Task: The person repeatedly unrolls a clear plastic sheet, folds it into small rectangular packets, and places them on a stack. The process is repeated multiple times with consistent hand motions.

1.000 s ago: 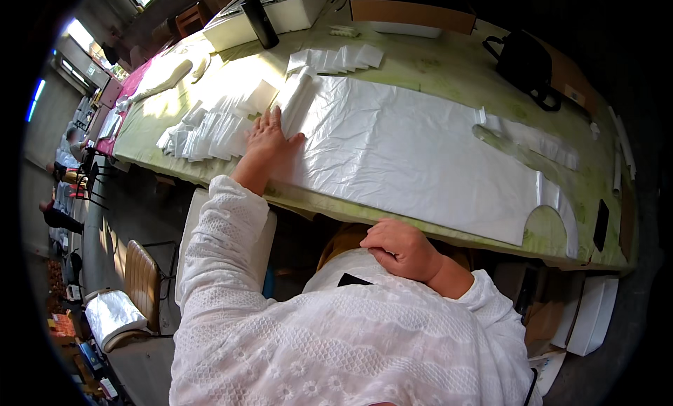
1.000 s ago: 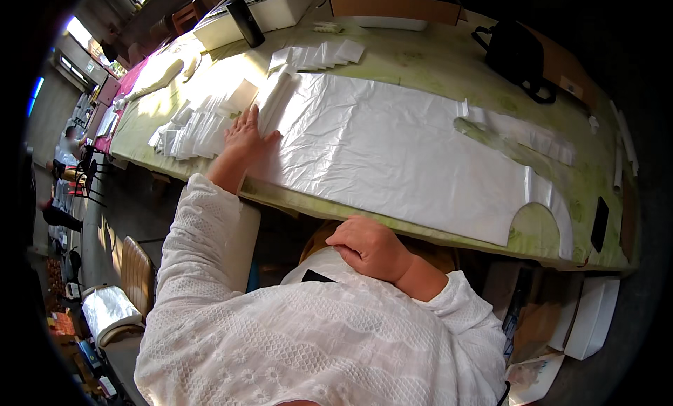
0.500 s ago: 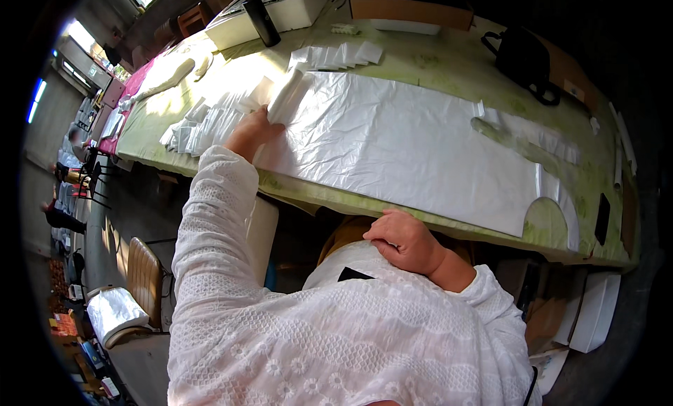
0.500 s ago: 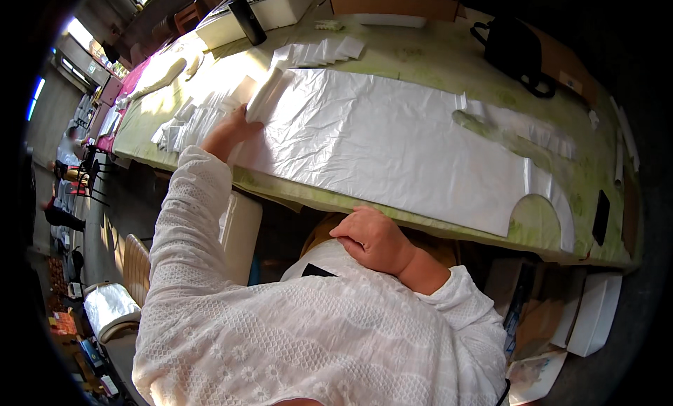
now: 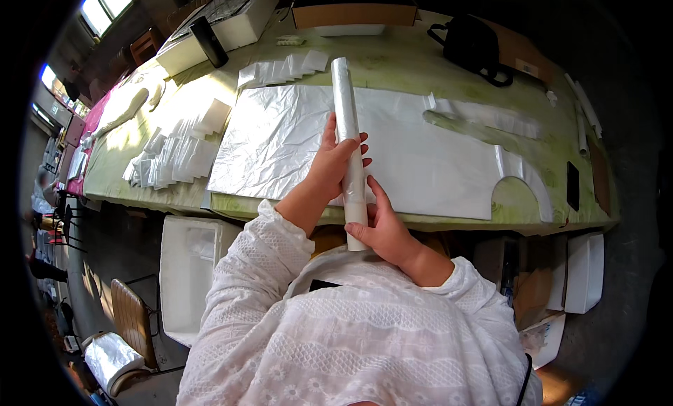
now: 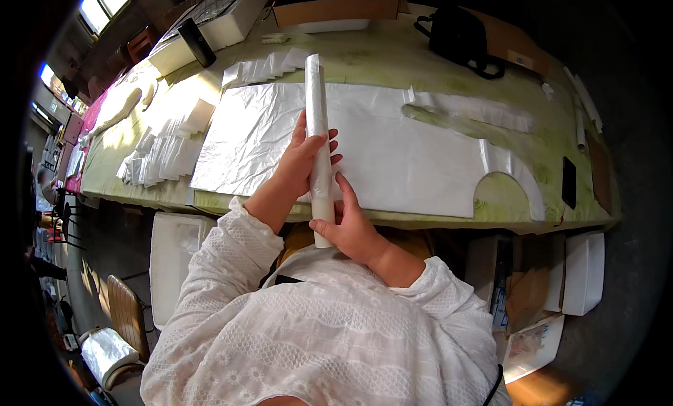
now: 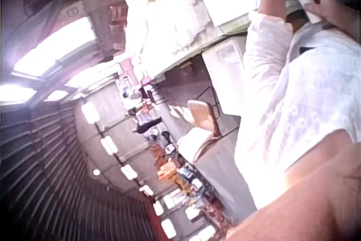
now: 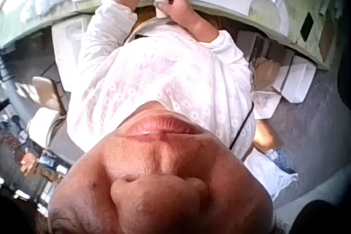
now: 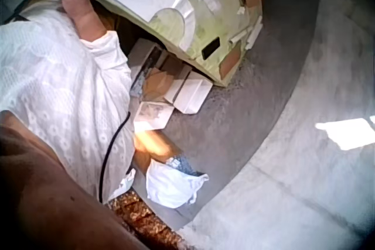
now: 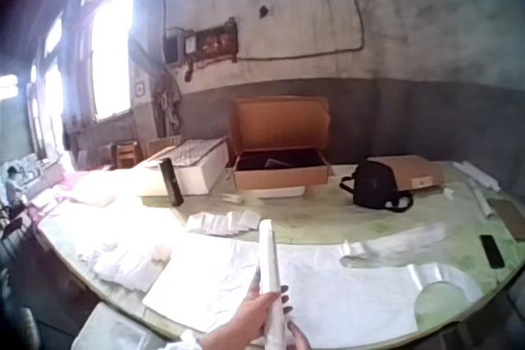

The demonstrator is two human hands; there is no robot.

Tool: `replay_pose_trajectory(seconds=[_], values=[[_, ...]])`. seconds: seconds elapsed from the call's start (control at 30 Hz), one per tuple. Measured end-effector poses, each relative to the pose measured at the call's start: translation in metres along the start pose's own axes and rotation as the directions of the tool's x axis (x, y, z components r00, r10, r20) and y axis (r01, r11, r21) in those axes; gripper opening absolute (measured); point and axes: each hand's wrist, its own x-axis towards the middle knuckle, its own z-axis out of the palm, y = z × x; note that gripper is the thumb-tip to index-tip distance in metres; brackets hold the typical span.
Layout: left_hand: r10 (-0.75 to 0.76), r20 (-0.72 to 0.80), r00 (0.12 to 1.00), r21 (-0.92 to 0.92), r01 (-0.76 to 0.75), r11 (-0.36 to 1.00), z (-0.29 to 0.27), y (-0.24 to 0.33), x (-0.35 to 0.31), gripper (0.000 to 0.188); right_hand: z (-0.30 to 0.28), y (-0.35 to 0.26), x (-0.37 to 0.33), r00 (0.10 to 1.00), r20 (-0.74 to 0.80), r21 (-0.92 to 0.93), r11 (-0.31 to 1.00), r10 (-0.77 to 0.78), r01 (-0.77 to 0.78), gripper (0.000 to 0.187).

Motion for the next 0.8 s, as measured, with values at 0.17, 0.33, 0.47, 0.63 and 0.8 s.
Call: replay_pose_trajectory(seconds=[0.17, 0.33, 0.47, 0.63, 0.8], values=[[-0.013, -0.04, 0.999, 0.173, 0.02, 0.985, 0.024, -0.008, 0.002, 0.096, -0.009, 0.012, 0.001, 0.988, -0.077, -0.005, 0.991, -0.132, 0.132, 0.099], [0.059, -0.11, 0.992, 0.145, -0.042, 0.988, 0.022, 0.006, 0.053, 0.096, -0.022, -0.01, -0.022, 0.991, -0.104, -0.016, 0.996, 0.089, -0.091, 0.099], [0.043, -0.186, 0.982, 0.147, -0.015, 0.989, 0.008, 0.022, 0.087, 0.09, -0.05, -0.016, -0.065, 0.987, 0.027, 0.082, 0.984, 0.155, -0.157, 0.095], [-0.064, 0.02, 0.998, -0.395, 0.066, 0.916, -0.016, -0.004, 0.115, 0.057, -0.078, -0.008, -0.113, 0.973, 0.075, 0.338, 0.913, 0.218, -0.23, 0.09], [0.041, -0.105, 0.994, -0.206, -0.062, 0.977, -0.018, -0.007, 0.135, 0.048, -0.104, 0.004, -0.159, 0.956, 0.014, 0.244, 0.926, 0.293, -0.287, 0.09]])
